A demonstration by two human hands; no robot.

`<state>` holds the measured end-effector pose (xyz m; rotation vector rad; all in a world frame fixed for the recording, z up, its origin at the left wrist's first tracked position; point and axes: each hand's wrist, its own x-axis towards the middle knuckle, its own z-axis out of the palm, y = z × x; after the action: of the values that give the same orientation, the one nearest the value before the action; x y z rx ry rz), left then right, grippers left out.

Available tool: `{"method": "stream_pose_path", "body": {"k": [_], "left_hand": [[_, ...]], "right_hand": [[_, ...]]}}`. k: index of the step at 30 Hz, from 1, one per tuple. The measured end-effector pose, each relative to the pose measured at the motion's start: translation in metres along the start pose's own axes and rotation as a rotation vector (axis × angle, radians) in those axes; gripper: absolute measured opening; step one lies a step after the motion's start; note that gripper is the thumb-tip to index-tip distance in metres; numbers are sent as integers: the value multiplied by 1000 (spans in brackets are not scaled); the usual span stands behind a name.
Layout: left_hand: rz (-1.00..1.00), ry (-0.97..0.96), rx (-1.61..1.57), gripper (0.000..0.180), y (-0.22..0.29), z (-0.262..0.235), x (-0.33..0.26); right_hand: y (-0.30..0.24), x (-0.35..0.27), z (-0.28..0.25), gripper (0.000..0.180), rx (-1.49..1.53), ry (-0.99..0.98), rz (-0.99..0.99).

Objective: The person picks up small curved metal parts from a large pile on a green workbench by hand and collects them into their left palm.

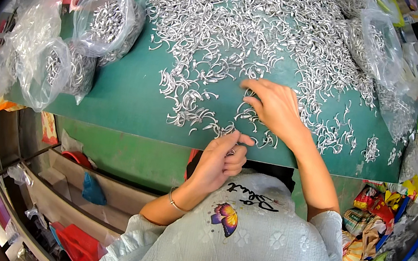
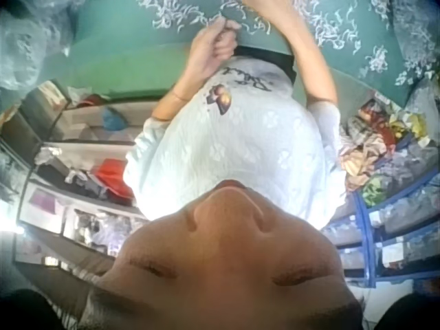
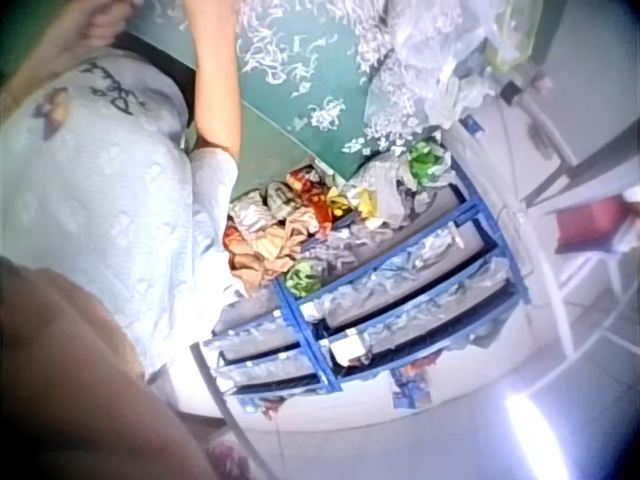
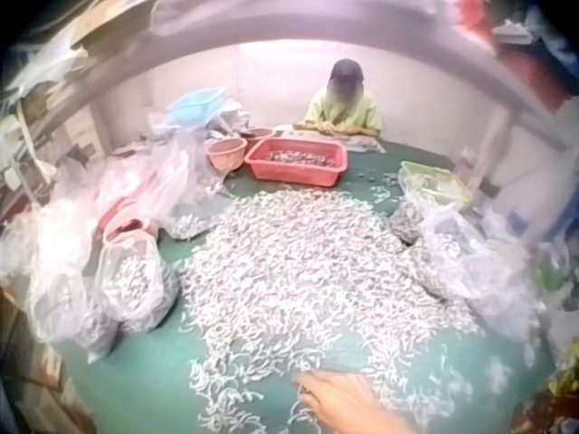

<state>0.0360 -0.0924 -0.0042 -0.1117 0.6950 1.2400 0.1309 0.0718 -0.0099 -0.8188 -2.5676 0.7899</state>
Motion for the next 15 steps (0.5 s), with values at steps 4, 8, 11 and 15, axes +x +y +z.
{"method": "stream_pose_path", "body": {"k": [4, 8, 11, 15], "left_hand": [[12, -37, -19, 33, -1, -3, -2], [15, -24, -20, 33, -1, -7, -4], [18, -18, -21, 33, -2, -9, -4], [9, -30, -9, 31, -3, -4, -3]], "right_hand": [[7, -2, -7, 11, 76, -91, 143], [14, -13, -21, 9, 169, 45, 340], [1, -13, -31, 15, 21, 55, 312], [-12, -10, -10, 18, -86, -151, 11]]}}
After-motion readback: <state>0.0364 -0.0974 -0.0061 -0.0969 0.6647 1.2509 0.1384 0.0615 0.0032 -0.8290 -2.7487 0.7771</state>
